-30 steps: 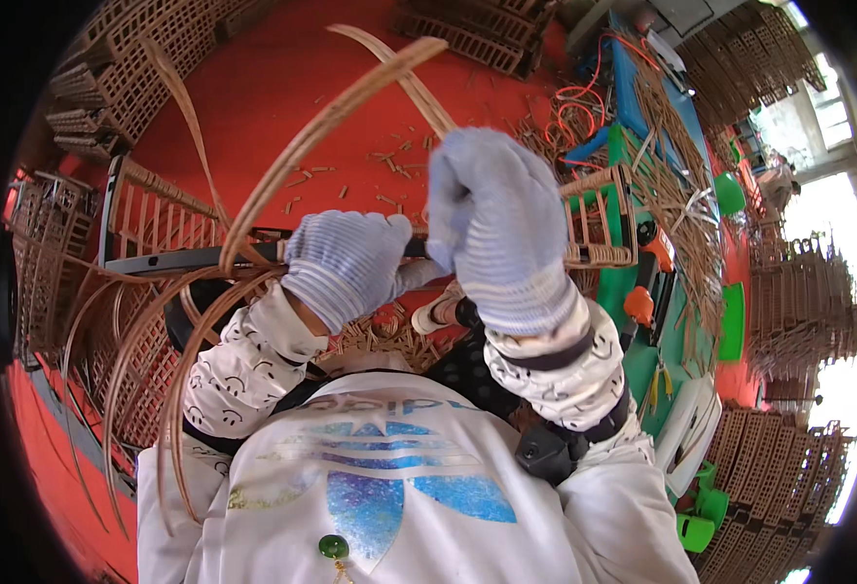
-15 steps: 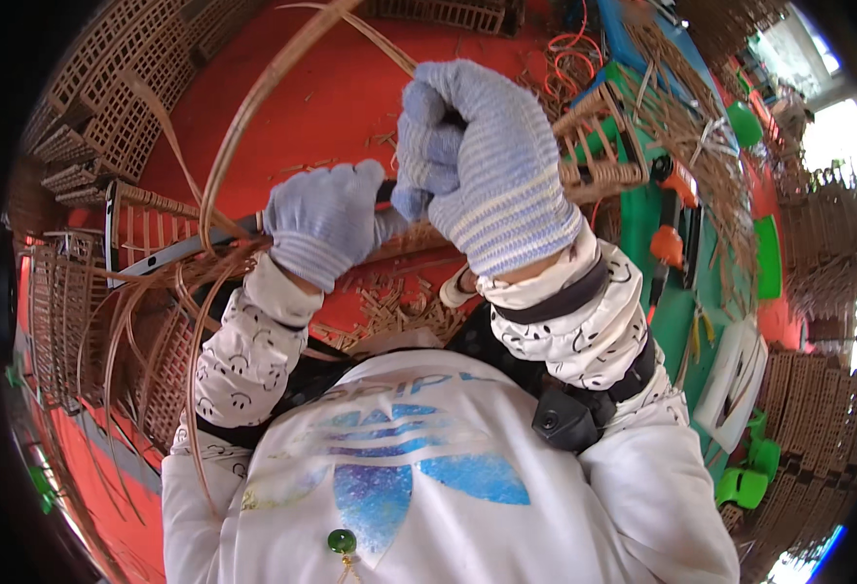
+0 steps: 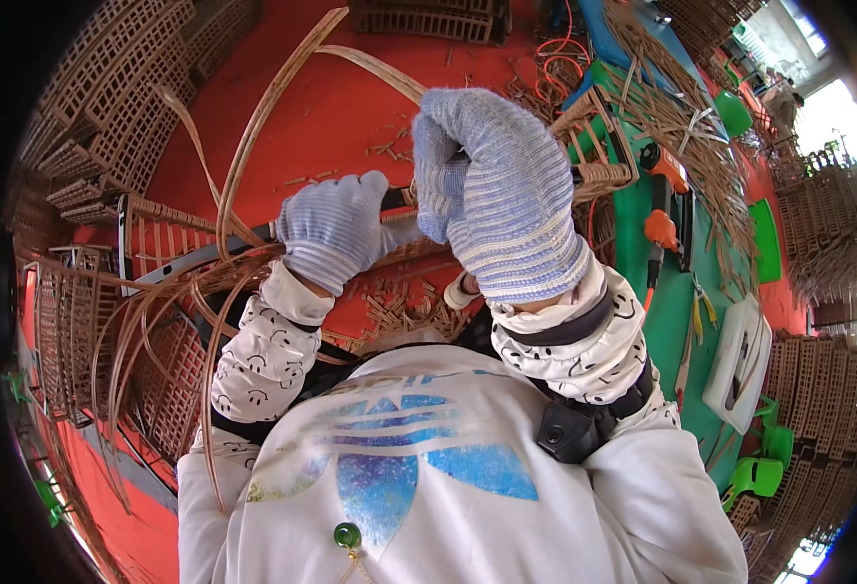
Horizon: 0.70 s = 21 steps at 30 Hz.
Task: The recorder is weaving and securing bamboo or wicker strips to a metal furniture frame using a pneumatic nail gun and pliers.
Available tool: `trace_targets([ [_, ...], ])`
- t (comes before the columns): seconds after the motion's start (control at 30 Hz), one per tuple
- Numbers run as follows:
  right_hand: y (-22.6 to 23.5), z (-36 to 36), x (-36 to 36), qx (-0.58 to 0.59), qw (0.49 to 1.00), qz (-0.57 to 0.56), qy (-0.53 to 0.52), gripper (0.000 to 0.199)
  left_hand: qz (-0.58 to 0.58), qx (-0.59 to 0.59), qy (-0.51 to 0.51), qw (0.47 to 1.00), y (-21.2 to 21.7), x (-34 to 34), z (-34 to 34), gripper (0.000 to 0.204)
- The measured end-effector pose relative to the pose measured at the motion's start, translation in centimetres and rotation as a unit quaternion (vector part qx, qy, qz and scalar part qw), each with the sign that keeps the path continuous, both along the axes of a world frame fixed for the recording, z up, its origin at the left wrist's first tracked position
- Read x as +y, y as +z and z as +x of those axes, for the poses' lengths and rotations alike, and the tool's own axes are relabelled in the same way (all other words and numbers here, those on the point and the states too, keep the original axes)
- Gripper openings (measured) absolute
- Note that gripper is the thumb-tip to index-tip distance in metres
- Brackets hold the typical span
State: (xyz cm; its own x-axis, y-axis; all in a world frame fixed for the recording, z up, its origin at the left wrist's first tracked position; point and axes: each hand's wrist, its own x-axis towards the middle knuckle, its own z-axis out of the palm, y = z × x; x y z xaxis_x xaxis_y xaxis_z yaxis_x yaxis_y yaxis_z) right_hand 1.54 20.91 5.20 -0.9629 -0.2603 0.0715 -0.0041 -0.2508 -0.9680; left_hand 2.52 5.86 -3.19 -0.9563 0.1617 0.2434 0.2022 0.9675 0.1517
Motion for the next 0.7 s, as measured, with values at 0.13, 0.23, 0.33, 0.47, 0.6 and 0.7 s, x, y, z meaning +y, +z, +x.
trace_targets([
  [0.13, -0.3, -0.9, -0.7, 0.136, 0.985, 0.105, 0.026, 0.03, 0.0, 0.028, -0.002, 1.0, -0.5, -0.1, 0.3, 0.053],
  [0.23, -0.4, -2.0, -1.1, 0.212, 0.965, 0.142, 0.061, 0.029, -0.007, 0.071, -0.007, 0.997, -1.0, -0.2, 0.1, 0.046],
  [0.33, -0.5, -3.4, -1.9, 0.254, 0.955, 0.129, 0.081, 0.028, -0.004, 0.084, -0.006, 0.996, -1.3, -0.2, 0.0, 0.051],
  [0.47, -1.3, -6.8, -3.6, -0.02, 0.992, 0.054, 0.113, 0.018, -0.006, 0.123, -0.018, 0.992, -1.6, 0.0, -0.1, 0.053],
  [0.6, -3.6, -11.6, -6.7, -0.172, 0.972, 0.137, 0.088, 0.019, 0.073, 0.175, -0.033, 0.981, -1.6, -0.1, -0.1, 0.051],
  [0.7, -5.7, -13.5, -7.0, -0.165, 0.95, 0.233, 0.121, 0.016, 0.048, 0.104, -0.05, 0.992, -1.0, -0.4, 0.1, 0.051],
])
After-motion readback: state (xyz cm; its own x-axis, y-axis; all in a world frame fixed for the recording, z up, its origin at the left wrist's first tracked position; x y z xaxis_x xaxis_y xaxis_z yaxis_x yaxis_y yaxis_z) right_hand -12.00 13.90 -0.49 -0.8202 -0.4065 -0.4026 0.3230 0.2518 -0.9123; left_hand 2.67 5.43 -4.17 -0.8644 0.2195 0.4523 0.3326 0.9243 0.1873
